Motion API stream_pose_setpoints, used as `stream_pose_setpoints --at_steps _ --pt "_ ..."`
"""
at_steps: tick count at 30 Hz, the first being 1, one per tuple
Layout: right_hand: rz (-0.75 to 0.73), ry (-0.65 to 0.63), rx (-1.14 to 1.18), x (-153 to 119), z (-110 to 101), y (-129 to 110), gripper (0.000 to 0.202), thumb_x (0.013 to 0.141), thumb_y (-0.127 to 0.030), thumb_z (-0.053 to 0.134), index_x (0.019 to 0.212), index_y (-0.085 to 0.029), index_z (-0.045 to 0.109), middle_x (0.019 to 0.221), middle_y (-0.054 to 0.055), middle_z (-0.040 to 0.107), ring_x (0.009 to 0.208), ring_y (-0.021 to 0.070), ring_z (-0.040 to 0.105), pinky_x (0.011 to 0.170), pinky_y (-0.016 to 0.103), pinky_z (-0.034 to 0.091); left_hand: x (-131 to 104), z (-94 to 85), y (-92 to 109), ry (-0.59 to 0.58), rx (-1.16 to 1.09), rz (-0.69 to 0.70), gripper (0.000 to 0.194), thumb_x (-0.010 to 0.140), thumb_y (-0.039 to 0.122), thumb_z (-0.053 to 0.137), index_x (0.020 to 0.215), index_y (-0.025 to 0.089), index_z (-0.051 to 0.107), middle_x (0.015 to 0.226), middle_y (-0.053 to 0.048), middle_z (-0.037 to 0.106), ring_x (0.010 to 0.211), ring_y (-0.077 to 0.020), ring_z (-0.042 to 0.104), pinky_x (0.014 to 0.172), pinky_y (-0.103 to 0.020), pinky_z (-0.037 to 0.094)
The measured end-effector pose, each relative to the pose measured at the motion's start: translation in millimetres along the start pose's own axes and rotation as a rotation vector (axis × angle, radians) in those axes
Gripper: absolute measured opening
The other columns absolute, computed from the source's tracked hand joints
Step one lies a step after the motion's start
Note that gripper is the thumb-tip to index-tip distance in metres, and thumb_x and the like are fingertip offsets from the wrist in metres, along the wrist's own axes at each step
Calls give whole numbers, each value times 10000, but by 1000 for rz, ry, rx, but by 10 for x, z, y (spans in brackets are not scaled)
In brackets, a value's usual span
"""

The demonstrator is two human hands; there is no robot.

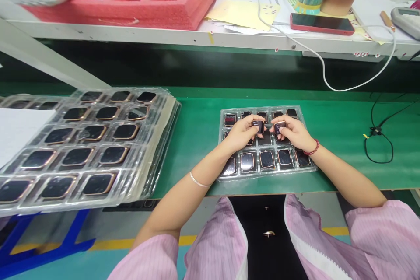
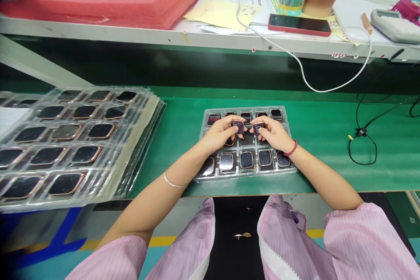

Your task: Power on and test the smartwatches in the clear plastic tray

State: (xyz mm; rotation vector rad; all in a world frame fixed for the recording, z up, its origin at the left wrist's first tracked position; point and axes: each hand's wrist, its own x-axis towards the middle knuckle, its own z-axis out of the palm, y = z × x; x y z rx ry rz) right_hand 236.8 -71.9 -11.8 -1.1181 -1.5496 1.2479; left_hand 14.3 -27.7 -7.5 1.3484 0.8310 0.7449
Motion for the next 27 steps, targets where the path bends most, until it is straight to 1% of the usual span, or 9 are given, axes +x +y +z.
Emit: stream_pose_setpoints --at_steps 7,13,18,23,27 --pt "0 1 -14 -1 -3 0 262 876 -228 597 1133 -188 631 960 52 767 618 110 647 589 263 581 1 0 -2 -11 -23 2 299 831 154 619 1129 148 646 920 -60 750 659 -119 698 505 -183 454" --pt "7 -6 0 -2 2 -7 264 866 -217 584 1124 -185 632 938 47 766 610 108 643 598 262 583 -3 8 3 2 -5 -12 306 825 152 610 1129 152 645 933 -61 750 662 -122 698 500 -183 449" --pt "1 -1 -11 -2 -2 -9 270 856 -191 587 1123 -186 631 967 54 769 620 111 648 589 258 575 -1 10 -8 -10 1 -16 319 832 142 595 1149 146 638 964 -78 759 668 -122 699 501 -183 444" --pt "0 -11 -3 -3 -7 0 268 864 -203 584 1128 -184 624 945 52 765 622 112 643 593 257 574 3 4 -17 0 5 -15 320 825 147 601 1143 143 636 958 -82 758 670 -131 700 508 -191 449" --pt "-4 -10 -18 -4 -5 6 284 873 -187 566 1153 -187 614 965 55 761 627 110 646 595 254 579 6 3 -19 -12 7 -6 328 822 143 591 1148 146 629 959 -75 753 680 -130 696 511 -192 444"
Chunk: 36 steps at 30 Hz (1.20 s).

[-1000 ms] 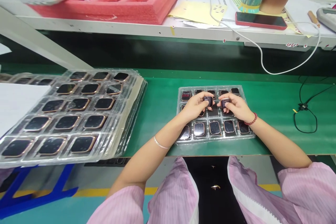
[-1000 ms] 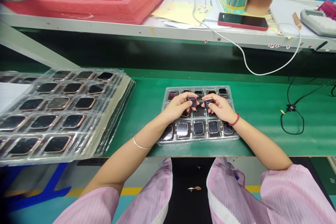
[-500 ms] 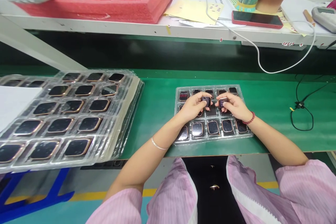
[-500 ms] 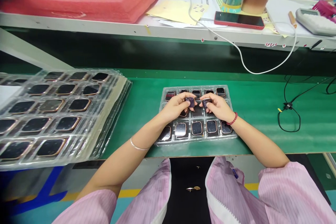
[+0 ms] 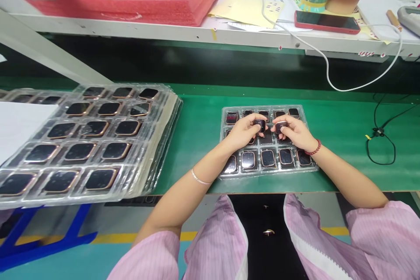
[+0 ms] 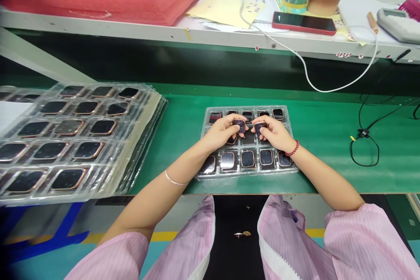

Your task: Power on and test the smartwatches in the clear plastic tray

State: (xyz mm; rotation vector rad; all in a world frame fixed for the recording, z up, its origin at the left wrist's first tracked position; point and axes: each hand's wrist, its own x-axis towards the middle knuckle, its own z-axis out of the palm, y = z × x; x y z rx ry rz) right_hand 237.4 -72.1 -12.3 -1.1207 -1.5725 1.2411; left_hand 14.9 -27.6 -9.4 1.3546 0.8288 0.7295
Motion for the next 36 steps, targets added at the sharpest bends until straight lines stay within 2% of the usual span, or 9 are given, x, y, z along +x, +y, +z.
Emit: stream_pose_setpoints --at_steps 2,5,7,15,18,21,25,30,36 --pt "-24 -3 0 3 -1 5 338 859 -163 569 1195 -193 599 1028 62 752 675 118 666 613 257 590 3 2 -4 4 -6 36 355 796 127 608 1150 150 624 971 -62 744 711 -130 695 559 -205 479" --pt "-58 -15 -2 9 -6 21 426 847 -136 562 1268 -204 565 1133 78 720 769 136 698 645 265 606 7 4 -12 26 -14 79 386 741 100 651 1124 145 624 971 -47 727 747 -130 688 711 -263 551" --pt "-65 -30 -18 11 -10 34 422 872 -138 535 1288 -203 554 1126 82 713 776 139 702 646 270 609 8 3 -15 20 -21 76 353 743 114 660 1093 140 629 929 -39 719 716 -124 673 752 -293 563" --pt "-99 -108 -44 0 -6 34 424 873 -123 530 1288 -202 574 1127 86 717 792 144 704 677 279 614 -1 4 7 25 -45 108 327 739 136 675 1063 147 632 892 -31 714 763 -137 670 741 -282 554" --pt "-69 -88 -38 3 -13 47 398 897 -140 517 1286 -205 572 1110 82 727 778 142 708 665 277 615 1 4 0 15 -48 101 311 745 146 677 1052 143 633 879 -27 710 730 -128 663 730 -283 556" --pt "-79 -64 -31 6 -17 54 441 864 -115 545 1295 -206 561 1155 86 716 804 144 717 686 278 619 4 1 -21 35 -44 108 372 717 110 689 1082 150 630 906 -26 719 772 -133 679 775 -289 559" --pt "-76 -84 -27 5 -15 43 423 865 -107 527 1275 -204 576 1132 80 723 784 140 715 678 278 618 8 -4 -49 6 -47 93 362 738 111 662 1096 153 626 909 -27 721 733 -128 675 776 -307 564" --pt "-72 -69 -29 4 -12 43 435 861 -97 521 1281 -198 568 1140 87 728 786 139 717 688 285 617 20 -14 -62 29 -27 108 458 692 85 703 1136 157 622 965 -46 720 912 -171 695 853 -320 553" --pt "-90 -93 -43 -2 0 13 424 851 -101 531 1260 -198 584 1140 84 721 819 148 723 730 303 625 13 -14 -42 -4 -37 100 366 738 119 668 1099 151 621 904 -26 705 738 -129 664 776 -313 561"
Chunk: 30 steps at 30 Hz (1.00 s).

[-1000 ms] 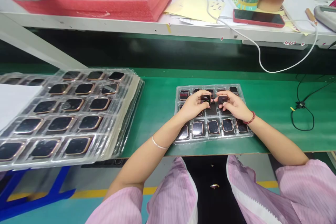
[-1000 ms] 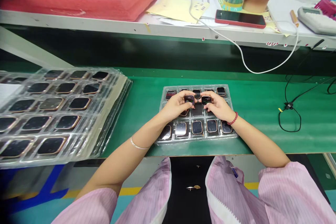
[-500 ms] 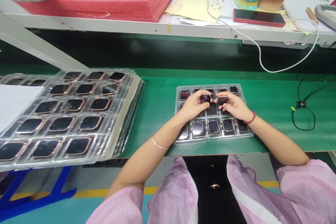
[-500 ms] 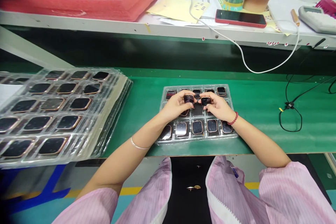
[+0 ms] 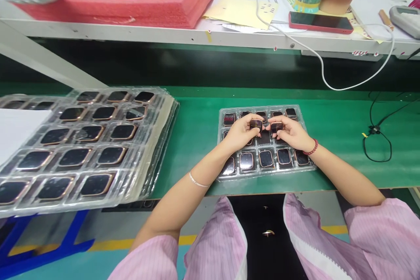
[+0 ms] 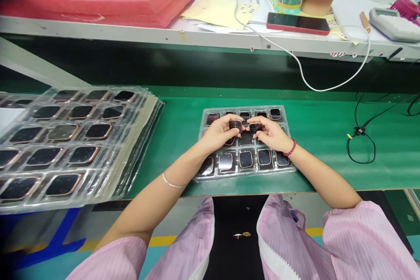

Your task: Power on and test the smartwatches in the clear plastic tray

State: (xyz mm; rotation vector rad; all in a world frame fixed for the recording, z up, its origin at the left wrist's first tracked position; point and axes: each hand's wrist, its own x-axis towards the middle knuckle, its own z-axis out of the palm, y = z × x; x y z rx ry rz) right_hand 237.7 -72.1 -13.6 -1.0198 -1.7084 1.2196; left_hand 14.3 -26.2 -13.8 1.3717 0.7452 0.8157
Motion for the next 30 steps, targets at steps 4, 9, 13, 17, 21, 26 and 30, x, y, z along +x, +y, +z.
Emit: stream_pose_setpoints --at_steps 4,9,13,17,21,26,30 --pt "-6 7 -15 -1 0 1 408 871 -124 540 1271 -198 571 1146 94 730 812 153 717 724 313 628 -3 1 -7 25 39 8 453 695 93 694 1137 154 619 968 -46 715 898 -167 688 858 -326 553" --pt "28 6 -13 6 -6 15 415 871 -118 518 1276 -192 569 1130 93 725 788 147 723 699 298 631 -7 1 3 -6 27 1 346 748 159 687 1090 149 627 927 -44 710 785 -147 679 779 -311 564" --pt "-16 -28 4 3 -8 -8 452 836 -101 554 1274 -211 581 1178 85 705 876 161 728 777 323 639 -4 -3 1 10 -3 -16 408 699 93 654 1101 155 621 922 -34 713 774 -142 685 791 -309 575" --pt "23 -19 51 7 -30 6 484 817 -99 585 1285 -220 576 1194 87 706 897 174 732 768 326 640 4 -14 -23 -4 -45 -17 567 630 21 586 1177 170 608 1062 -61 725 930 -176 715 853 -314 583" --pt "84 -9 171 33 -68 31 499 814 -120 620 1299 -216 556 1167 92 730 794 153 724 674 296 636 5 -32 -42 -19 -9 -18 649 632 3 541 1255 179 588 1113 -66 731 880 -171 735 837 -316 584" --pt "119 21 229 58 -84 32 466 840 -136 630 1293 -209 547 1128 82 744 776 145 720 661 282 635 4 -33 -41 -12 -17 -38 677 623 -5 534 1273 177 585 1095 -71 737 874 -182 741 814 -315 592" --pt "102 34 212 50 -69 43 479 825 -125 628 1289 -214 550 1109 72 735 779 150 722 671 289 636 4 -16 -24 -4 -21 -7 625 634 10 572 1235 173 612 1191 -94 702 991 -206 718 848 -332 597"
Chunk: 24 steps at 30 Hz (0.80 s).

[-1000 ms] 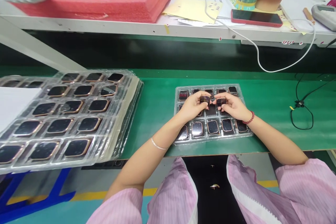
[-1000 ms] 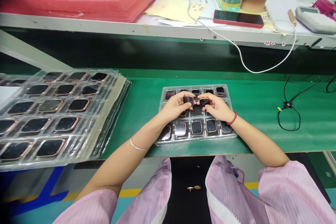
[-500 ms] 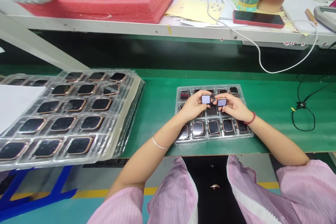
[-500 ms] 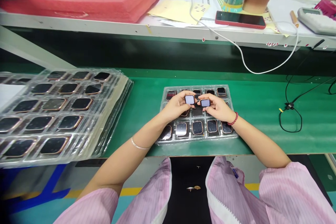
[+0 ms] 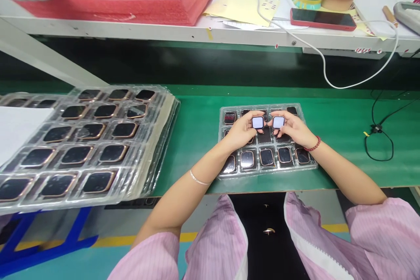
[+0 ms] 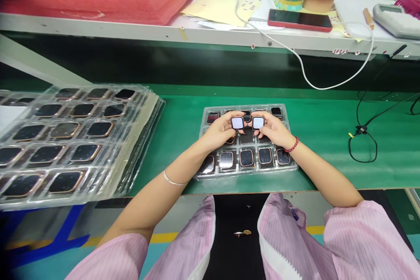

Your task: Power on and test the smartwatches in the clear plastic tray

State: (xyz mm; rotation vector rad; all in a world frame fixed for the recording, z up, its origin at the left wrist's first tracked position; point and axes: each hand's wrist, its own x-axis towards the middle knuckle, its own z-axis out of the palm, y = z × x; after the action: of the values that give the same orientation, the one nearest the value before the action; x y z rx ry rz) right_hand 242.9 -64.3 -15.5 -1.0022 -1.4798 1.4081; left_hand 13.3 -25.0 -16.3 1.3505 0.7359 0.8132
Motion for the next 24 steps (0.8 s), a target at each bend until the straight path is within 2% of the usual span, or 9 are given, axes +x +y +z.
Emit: stream_pose_setpoints --at_steps 6,15,19,24 --pt "-45 8 -125 -27 25 26 439 862 -154 597 1295 -217 564 1127 82 728 781 157 721 677 302 636 5 11 -8 4 7 12 487 716 91 668 1197 152 629 1080 -84 718 851 -167 702 813 -329 595" --pt "-64 -15 -169 -38 27 21 425 884 -150 569 1305 -208 548 1140 84 709 780 135 716 690 287 636 -5 18 2 -6 -26 30 466 722 89 675 1180 154 617 980 -59 710 888 -171 694 806 -318 585" --pt "-57 3 -165 -42 41 11 433 869 -143 575 1297 -199 552 1126 90 712 763 136 713 672 283 633 -6 20 -5 0 -16 37 485 716 77 666 1192 155 618 1009 -61 713 865 -155 692 801 -302 581" --pt "-49 -2 -156 -47 64 -6 432 850 -132 569 1278 -194 557 1122 86 727 746 123 709 673 272 621 -15 32 34 5 0 26 492 706 95 670 1191 158 615 983 -61 708 910 -182 693 800 -313 573"
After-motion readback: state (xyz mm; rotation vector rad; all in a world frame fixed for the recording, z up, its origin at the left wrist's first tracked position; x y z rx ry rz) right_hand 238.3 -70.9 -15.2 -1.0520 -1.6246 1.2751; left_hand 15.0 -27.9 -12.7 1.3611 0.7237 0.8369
